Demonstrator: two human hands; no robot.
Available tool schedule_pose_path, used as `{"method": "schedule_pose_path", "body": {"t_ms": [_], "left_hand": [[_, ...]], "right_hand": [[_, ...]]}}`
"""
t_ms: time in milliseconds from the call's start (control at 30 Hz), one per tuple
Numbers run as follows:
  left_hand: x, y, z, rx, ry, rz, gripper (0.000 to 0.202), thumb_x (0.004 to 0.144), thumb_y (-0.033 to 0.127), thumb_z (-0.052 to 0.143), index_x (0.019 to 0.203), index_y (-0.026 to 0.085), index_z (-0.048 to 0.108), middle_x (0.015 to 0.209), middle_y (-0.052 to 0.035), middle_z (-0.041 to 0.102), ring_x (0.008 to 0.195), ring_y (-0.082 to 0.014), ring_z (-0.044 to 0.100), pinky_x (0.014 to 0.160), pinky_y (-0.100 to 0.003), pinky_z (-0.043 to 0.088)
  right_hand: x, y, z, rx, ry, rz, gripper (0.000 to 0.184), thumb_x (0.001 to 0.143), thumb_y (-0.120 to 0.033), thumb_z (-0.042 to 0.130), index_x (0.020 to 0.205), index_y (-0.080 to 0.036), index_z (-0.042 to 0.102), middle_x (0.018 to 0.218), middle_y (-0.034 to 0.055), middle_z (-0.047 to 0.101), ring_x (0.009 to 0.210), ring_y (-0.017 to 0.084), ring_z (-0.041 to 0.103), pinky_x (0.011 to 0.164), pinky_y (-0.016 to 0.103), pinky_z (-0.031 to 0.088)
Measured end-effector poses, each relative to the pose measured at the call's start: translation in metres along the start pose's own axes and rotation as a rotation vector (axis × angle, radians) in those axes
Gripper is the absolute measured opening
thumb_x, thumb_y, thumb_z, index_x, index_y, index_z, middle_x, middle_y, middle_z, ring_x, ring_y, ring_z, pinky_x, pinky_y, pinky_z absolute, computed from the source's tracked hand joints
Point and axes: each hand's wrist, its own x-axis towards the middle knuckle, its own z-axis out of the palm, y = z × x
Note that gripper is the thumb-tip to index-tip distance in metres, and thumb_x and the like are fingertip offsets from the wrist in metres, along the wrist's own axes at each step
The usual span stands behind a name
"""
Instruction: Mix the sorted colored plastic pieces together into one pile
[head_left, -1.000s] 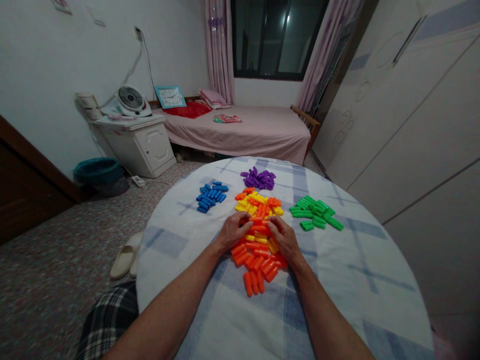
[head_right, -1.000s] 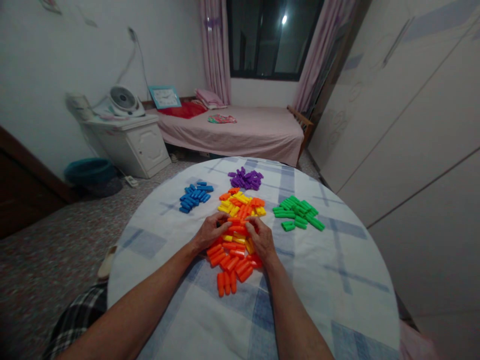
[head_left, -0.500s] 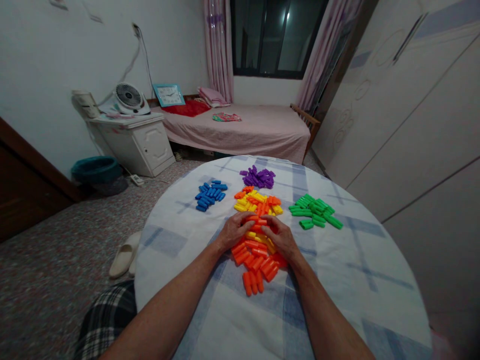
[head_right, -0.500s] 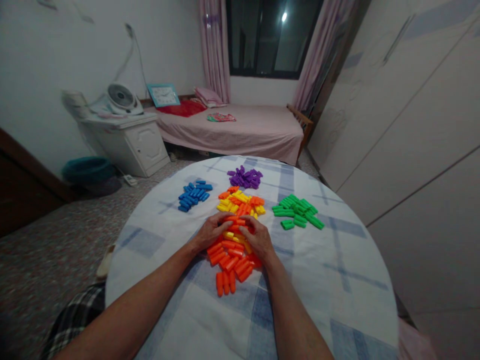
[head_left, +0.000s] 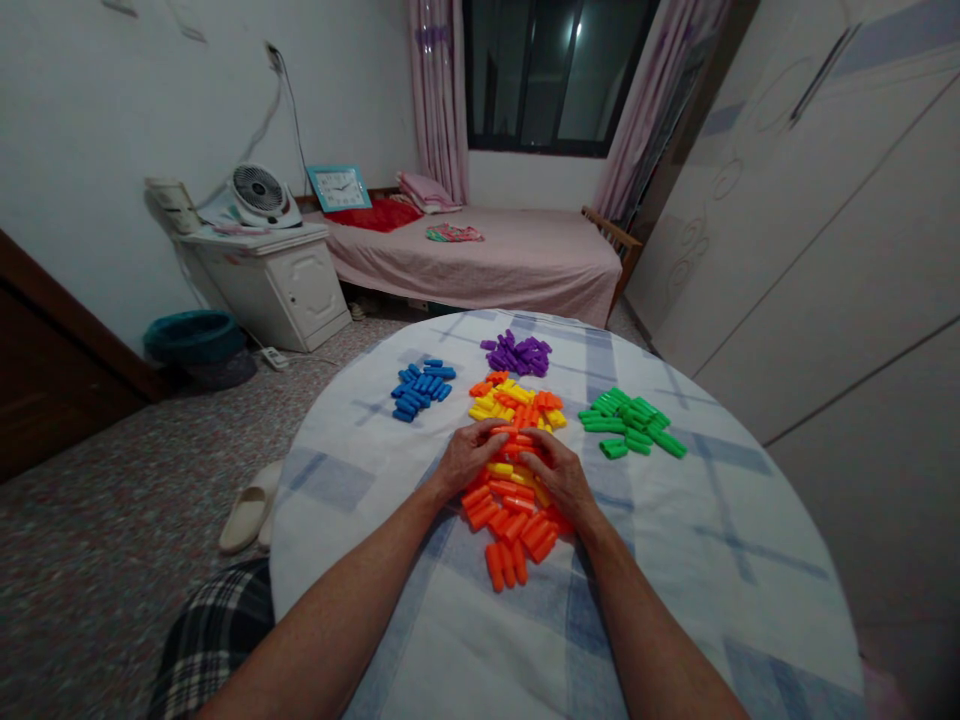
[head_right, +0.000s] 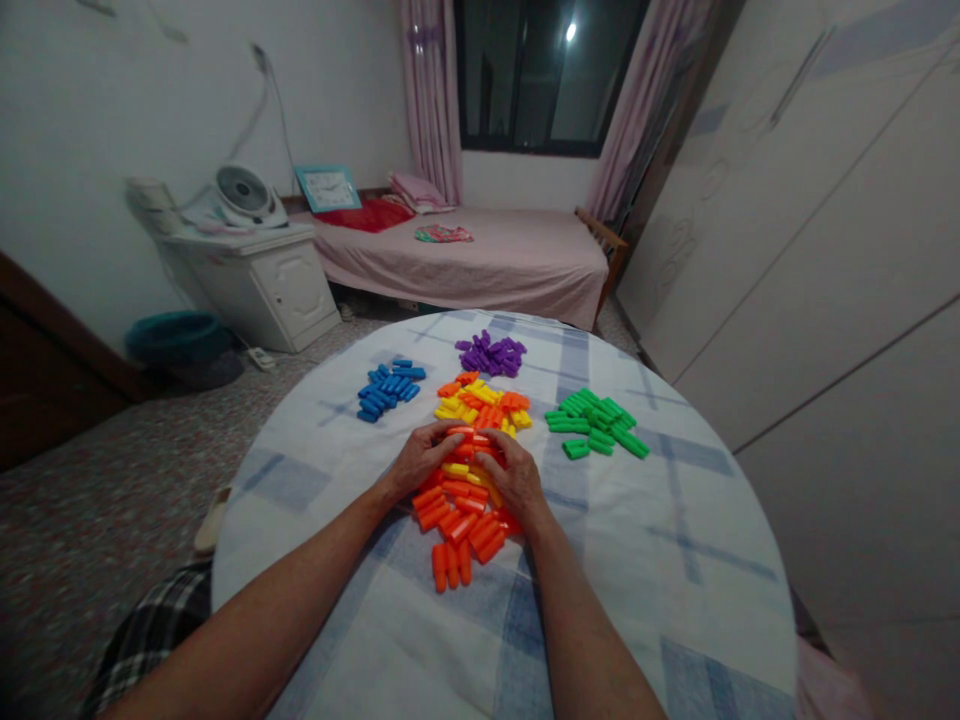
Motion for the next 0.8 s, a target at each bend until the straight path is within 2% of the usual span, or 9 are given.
{"method": "schedule_pose_path", "body": {"t_ms": [167,333,533,667,800], "left_hand": [[0.0020,-0.0003,0.0007,-0.060,0.022,-0.005,0.030,0.082,0.033,0.054,0.103,0.016,0.066,0.098,-0.0045,0.070,0.088,-0.0160,0.063,0.079,-0.026,0.050],[0.0025,-0.0018,-0.0012,-0.055,0.032,0.001,0.030,0.082,0.034,0.054,0.102,0.016,0.066,0.098,-0.0043,0.069,0.089,-0.0159,0.063,0.080,-0.026,0.050],[-0.0007,-0.0019,-0.0018,-0.001,-0.075,0.020,0.031,0.081,0.034,0.056,0.106,0.017,0.065,0.100,-0.0045,0.069,0.089,-0.0161,0.063,0.079,-0.026,0.051],[-0.0013,-0.0011,0.0010,0.010,-0.036,0.015,0.030,0.082,0.032,0.054,0.106,0.017,0.065,0.102,-0.0042,0.069,0.091,-0.0155,0.063,0.082,-0.025,0.049],[-0.0015,0.0002,0.0051,0.033,0.008,0.011,0.024,0.081,0.031,0.055,0.095,0.017,0.067,0.090,-0.0024,0.070,0.083,-0.0147,0.063,0.075,-0.023,0.049]], "right_hand": [[0.0002,-0.0010,-0.0018,0.059,0.002,0.036,0.029,0.080,-0.035,0.054,0.106,-0.023,0.061,0.103,0.0026,0.066,0.096,0.019,0.060,0.088,0.035,0.046],[0.0001,0.0056,-0.0039,0.091,0.075,0.091,0.028,0.078,-0.040,0.055,0.096,-0.020,0.064,0.093,0.0036,0.067,0.088,0.019,0.062,0.083,0.034,0.048],[-0.0004,0.0058,-0.0003,-0.035,0.024,-0.015,0.028,0.079,-0.034,0.055,0.103,-0.022,0.064,0.104,0.0055,0.067,0.096,0.020,0.060,0.088,0.036,0.046],[-0.0003,0.0064,0.0014,-0.090,0.047,-0.006,0.027,0.081,-0.035,0.051,0.101,-0.023,0.065,0.102,0.0056,0.067,0.095,0.020,0.061,0.088,0.037,0.046],[-0.0008,0.0045,0.0016,-0.101,0.056,0.009,0.027,0.081,-0.037,0.050,0.100,-0.023,0.065,0.100,0.0057,0.068,0.095,0.021,0.061,0.087,0.037,0.046]]}}
